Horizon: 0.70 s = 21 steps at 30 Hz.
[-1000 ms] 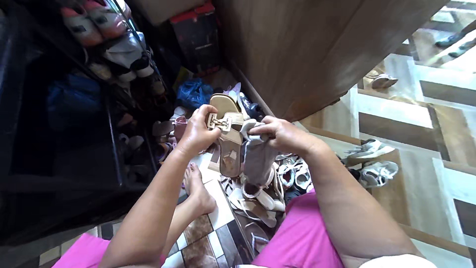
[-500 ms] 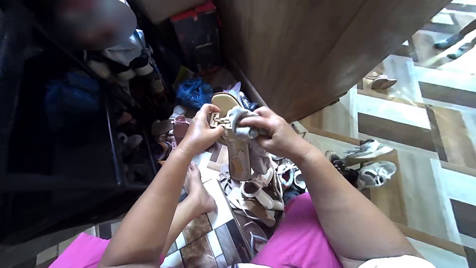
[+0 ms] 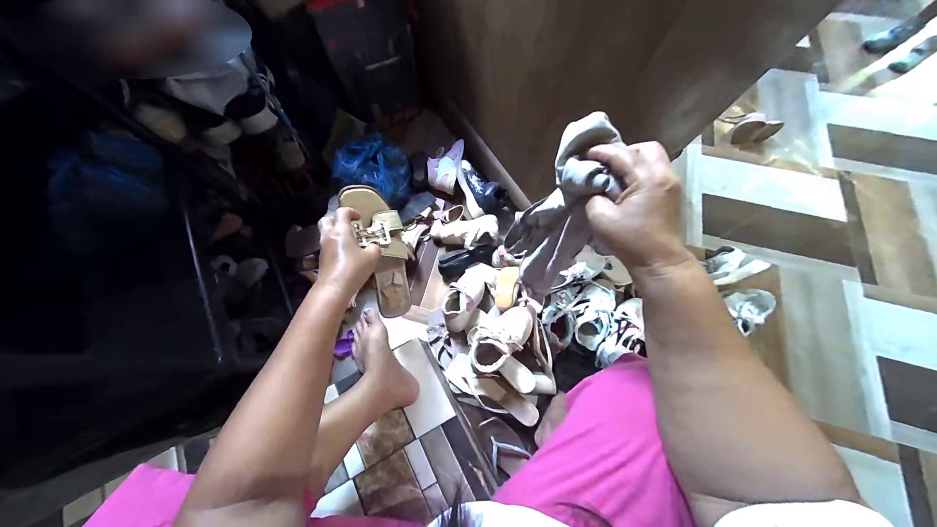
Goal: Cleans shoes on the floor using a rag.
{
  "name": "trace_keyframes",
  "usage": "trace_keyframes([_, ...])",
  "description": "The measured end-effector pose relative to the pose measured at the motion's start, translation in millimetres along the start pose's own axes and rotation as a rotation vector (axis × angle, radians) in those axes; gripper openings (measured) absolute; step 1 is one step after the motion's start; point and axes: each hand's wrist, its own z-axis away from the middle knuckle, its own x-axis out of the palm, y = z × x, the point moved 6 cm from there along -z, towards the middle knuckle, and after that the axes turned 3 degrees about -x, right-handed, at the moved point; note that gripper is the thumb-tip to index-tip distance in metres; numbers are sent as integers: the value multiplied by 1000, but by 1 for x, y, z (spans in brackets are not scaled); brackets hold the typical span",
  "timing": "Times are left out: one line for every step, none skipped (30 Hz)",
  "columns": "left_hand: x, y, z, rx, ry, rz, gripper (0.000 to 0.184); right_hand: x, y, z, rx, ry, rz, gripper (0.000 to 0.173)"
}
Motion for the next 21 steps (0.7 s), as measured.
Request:
trace_keyframes([4, -6, -2, -10, 15, 12, 61, -3, 2, 2, 2, 20, -13, 41])
trace_keyframes([9, -11, -5, -15, 29, 24, 61, -6, 5, 5, 3, 34, -23, 40])
trace_keyframes([14, -15, -8, -19, 38, 37, 62, -9, 8, 7, 0, 48, -28, 39])
trace_keyframes([20, -18, -11, -23, 43, 49, 62, -13, 10, 9, -7, 63, -32, 38])
trace_keyframes([27, -22, -14, -27, 44, 58, 62, -17, 11, 12, -18, 81, -35, 37])
trace_keyframes([33, -25, -18, -29, 50, 66, 61, -20, 13, 13, -23, 94, -39, 36])
trace_keyframes([41, -28, -23, -29, 55, 77, 61, -23, 16, 15, -30, 107, -48, 35])
trace_keyframes([49, -31, -27, -27, 54, 78, 61, -26, 18, 17, -38, 115, -57, 34])
trace_keyframes([58, -34, -32, -24, 53, 73, 61, -28, 20, 19, -41, 118, -66, 34])
trace_keyframes([68, -36, -37, -24, 44, 56, 61, -29, 22, 20, -43, 118, -70, 34])
trace_keyframes([78, -38, -40, -28, 23, 39, 62, -30, 23, 22, -41, 108, -67, 34])
trace_keyframes([89, -41, -43, -43, -8, 31, 64, -31, 24, 23, -33, 91, -65, 35])
trace_keyframes([102, -45, -45, -70, -49, 21, 66, -33, 25, 24, -27, 73, -62, 35])
trace_keyframes([116, -50, -48, -105, -105, 15, 67, -34, 26, 26, -25, 52, -59, 36])
trace_keyframes([131, -56, -50, -139, -165, 5, 68, -36, 27, 27, -23, 22, -53, 37])
trace_keyframes([144, -61, -51, -169, -223, -5, 70, -37, 27, 29, -22, 2, -47, 38])
trace_keyframes([156, -66, -51, -203, -271, -8, 75, -38, 27, 30, -20, -13, -44, 41])
trace_keyframes([166, -70, -51, -235, -304, 0, 82, -38, 27, 31, -20, -21, -38, 42])
trace_keyframes([176, -75, -50, -265, -334, 12, 87, -39, 27, 31, -25, -26, -37, 42])
trace_keyframes([187, -82, -47, -291, -377, 28, 87, -38, 27, 32, -32, -27, -37, 42])
trace_keyframes([201, -91, -41, -314, -457, 14, 83, -38, 29, 34, -38, -25, -40, 43])
